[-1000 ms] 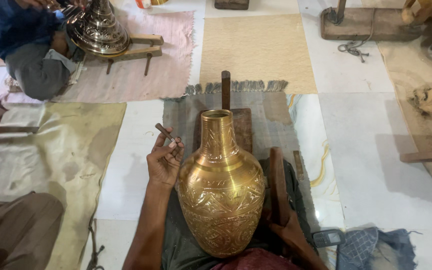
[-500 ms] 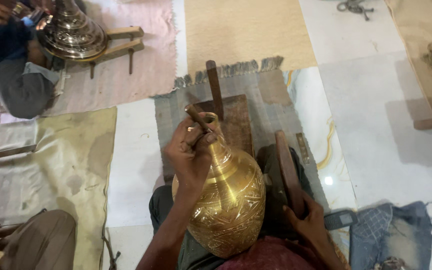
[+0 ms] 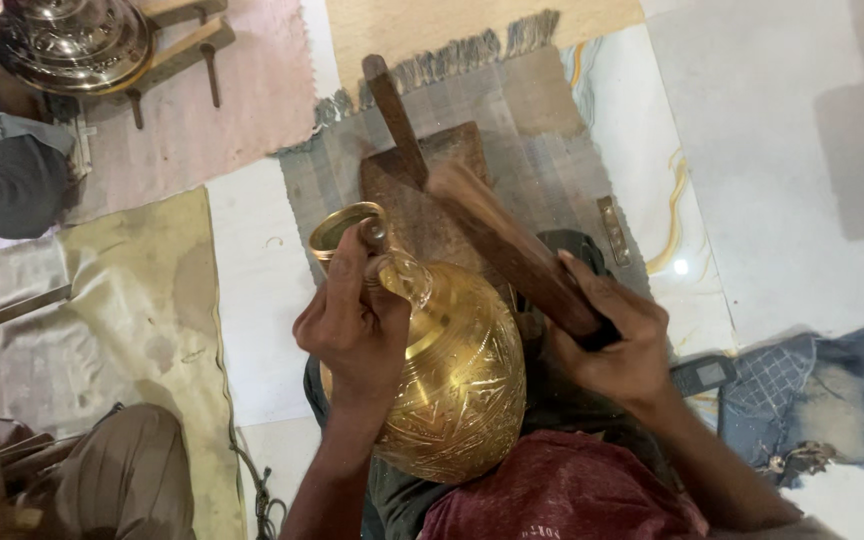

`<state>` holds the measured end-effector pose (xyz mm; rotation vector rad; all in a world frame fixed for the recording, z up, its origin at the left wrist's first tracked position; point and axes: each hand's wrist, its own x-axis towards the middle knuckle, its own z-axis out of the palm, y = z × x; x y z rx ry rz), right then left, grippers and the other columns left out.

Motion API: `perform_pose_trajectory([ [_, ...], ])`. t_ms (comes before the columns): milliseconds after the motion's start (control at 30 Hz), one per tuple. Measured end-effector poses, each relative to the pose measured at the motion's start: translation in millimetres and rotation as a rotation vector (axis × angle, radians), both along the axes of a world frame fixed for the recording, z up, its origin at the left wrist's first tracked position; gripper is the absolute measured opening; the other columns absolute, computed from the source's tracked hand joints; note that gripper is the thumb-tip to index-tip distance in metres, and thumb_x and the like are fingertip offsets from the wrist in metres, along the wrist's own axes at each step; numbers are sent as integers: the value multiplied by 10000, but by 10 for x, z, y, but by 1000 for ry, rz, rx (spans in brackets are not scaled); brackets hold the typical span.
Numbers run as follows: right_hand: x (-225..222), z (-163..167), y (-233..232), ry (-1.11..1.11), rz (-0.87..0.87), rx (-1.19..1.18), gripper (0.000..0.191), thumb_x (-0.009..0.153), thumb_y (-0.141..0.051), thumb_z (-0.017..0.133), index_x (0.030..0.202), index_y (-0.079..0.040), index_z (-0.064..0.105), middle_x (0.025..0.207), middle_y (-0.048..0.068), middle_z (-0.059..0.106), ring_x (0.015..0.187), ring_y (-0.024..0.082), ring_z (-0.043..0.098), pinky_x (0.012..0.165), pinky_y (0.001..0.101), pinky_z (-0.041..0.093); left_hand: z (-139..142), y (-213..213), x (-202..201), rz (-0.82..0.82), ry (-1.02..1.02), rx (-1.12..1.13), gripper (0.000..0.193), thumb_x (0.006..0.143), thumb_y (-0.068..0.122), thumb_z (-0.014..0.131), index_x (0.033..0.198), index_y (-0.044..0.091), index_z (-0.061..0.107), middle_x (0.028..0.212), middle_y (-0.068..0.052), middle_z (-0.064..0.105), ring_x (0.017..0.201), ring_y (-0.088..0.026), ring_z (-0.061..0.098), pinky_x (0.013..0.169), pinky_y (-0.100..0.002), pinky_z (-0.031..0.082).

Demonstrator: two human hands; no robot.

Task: The person sits on the floor with a brass vessel on their lap and uses a metal chisel and wooden mallet to engrave decorative patterns along the neck and shoulder of the vessel. They repeatedly position the chisel and strike it with the mallet to create fine lines and motifs.

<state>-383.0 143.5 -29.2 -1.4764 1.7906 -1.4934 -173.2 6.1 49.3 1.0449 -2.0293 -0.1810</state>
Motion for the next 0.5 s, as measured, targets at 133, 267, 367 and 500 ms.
perform_pose_trajectory([
  [133,-256,327,-97,133,68,-69,646,792,-25,756,1418,-32,595,1071,165,734,770,180,744,597,276,596,-77,-3,-62,45,-45,6,507,876,-43,650,1377,31,621,1049,-103,772,825,-179,776,684,-312,601],
  [267,-477,562,-184,323,144,-89,610,781,-40,797,1367,-44,627,1143,220,727,786,204,750,583,264,609,-119,20,-86,29,-92,-18,537,870,-63,616,1401,18,609,1130,-173,773,854,-197,784,694,-299,602],
  [367,-605,708,-298,341,190,-189,566,798,-46,798,1336,-76,624,1147,192,719,846,232,764,634,284,634,-151,26,-95,45,-86,-14,511,851,-85,615,1361,-55,601,953,-163,737,761,-210,728,647,-335,552],
  [500,-701,928,-426,490,221,-207,515,852,-109,826,1335,-144,651,1127,124,750,775,159,747,550,241,583,-205,27,-85,-27,-15,-2,493,883,-60,608,1375,-31,598,917,-143,706,728,-194,705,618,-289,546],
])
